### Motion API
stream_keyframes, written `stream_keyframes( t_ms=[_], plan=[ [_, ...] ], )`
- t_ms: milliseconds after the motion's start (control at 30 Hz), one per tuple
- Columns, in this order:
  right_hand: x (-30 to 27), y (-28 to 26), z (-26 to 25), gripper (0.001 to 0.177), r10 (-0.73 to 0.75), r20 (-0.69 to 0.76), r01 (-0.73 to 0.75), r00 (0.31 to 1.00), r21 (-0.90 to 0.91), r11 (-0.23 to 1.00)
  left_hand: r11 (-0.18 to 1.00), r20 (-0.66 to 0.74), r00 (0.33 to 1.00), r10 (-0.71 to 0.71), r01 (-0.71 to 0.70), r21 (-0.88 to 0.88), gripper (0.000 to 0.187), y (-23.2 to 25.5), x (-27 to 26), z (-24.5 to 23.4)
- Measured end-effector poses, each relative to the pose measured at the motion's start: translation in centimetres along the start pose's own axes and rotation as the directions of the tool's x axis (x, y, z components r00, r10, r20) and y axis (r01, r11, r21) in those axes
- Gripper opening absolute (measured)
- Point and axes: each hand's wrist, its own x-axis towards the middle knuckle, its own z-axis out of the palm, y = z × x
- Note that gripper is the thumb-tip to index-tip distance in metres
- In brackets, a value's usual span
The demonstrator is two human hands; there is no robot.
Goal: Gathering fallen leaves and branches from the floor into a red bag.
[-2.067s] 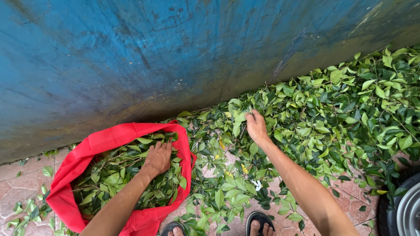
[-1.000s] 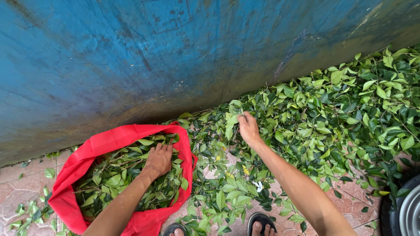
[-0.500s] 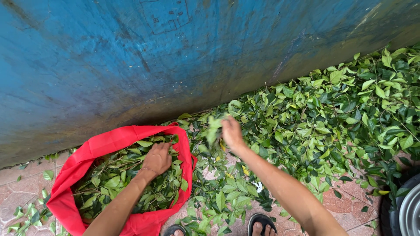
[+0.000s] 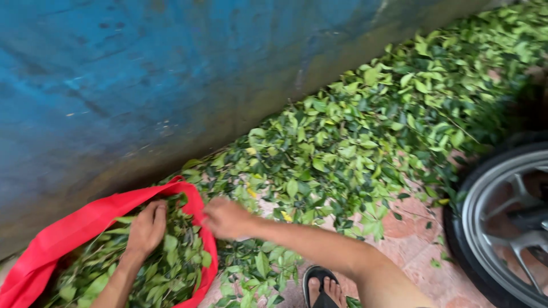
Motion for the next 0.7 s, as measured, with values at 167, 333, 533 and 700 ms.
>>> stream_keyframes(
  t_ms=[167,333,533,700],
  plan=[
    [-4.0,10.6,-9.4,0.017,0.155,-0.22,-0.258,0.963,-0.584,0.77,0.969,0.03,0.979,0.202,-0.204,0.139,0.036,2.6,-3.2,1.8],
    [-11.3,17.2,-12.0,0.038,0.197,-0.137,-0.239,0.971,-0.59,0.771,0.806,0.149,0.902,0.405,-0.429,0.408,0.034,2.8,-5.0,4.1],
    [-12.2,18.0,-17.6,0.029,0.328,-0.468,-0.401,0.821,-0.064,0.914,0.729,0.159,0.924,0.347,-0.373,0.574,0.043,2.3,-4.0,4.7],
    [-8.8,14.8,-23.9,0.019,0.69,-0.481,-0.666,0.541,0.255,0.701,0.717,0.169,0.932,0.319,-0.354,0.6,0.04,2.6,-3.1,5.1]
  ],
)
